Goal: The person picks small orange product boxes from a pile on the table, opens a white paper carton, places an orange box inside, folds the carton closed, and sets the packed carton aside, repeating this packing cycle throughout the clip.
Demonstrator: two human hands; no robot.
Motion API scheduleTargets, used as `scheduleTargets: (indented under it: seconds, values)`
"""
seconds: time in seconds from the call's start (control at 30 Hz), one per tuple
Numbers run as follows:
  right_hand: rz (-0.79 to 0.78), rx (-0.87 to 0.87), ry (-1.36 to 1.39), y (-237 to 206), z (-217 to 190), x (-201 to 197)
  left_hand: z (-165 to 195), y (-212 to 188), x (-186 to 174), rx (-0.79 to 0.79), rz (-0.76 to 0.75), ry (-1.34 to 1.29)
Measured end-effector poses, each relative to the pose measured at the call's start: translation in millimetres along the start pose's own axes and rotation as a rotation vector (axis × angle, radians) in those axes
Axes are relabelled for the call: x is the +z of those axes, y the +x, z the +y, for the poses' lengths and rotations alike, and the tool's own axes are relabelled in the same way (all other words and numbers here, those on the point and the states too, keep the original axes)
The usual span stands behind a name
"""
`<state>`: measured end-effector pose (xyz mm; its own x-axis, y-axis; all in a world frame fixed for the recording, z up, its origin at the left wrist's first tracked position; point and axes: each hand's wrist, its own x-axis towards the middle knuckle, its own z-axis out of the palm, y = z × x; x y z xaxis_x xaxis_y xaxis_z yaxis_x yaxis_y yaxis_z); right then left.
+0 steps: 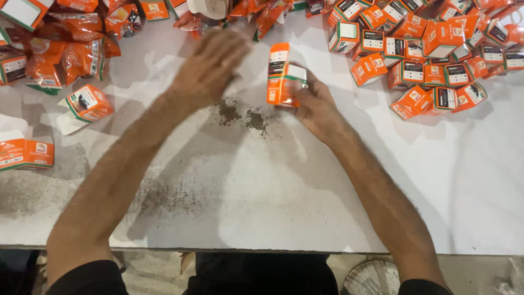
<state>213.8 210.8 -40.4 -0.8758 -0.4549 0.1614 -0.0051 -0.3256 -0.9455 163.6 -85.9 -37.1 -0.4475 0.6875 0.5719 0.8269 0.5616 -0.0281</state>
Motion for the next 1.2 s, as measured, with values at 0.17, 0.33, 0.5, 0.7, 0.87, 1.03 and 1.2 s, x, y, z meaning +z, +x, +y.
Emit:
scheduleTargets:
  seconds: [0.17, 0.33, 0.5, 0.7, 0.87, 1.03, 1.2]
  values:
    - [0.101, -0.25, -0.669, -3.2, 14.8, 33.9, -64.0, -8.4, -2.1, -0.109, -0.144, 0.428]
    - [0.164, -0.169, -1.039, -8.5, 0.1, 36.6, -50.8, 5.0, -3.7, -0.281, -0.28, 0.106]
    - [0.156, -0.231, -0.996, -9.5, 0.3, 44.8, -9.5, -22.0, 7.0, -0.292, -0.145, 0.123]
    - [0.049, -0.183, -0.881, -10.7, -9.3, 38.9, -5.0, -51.9, 2.9, -0.589, 0.579, -0.195]
    - [0.111, -0.124, -1.074, -7.1, -5.5, 43.2, 25.3, -33.8, -31.0, -0.484, 0.854, -0.644]
    - [0.306, -0.04, -1.489, -0.4, 10.5, 54.0, 113.7, -1.8, -35.2, -0.024, 0.651, -0.338]
    - [0.252, -0.038, -1.422, -3.2, 6.9, 54.6, 121.1, 17.0, -19.5, -0.03, 0.507, -0.226]
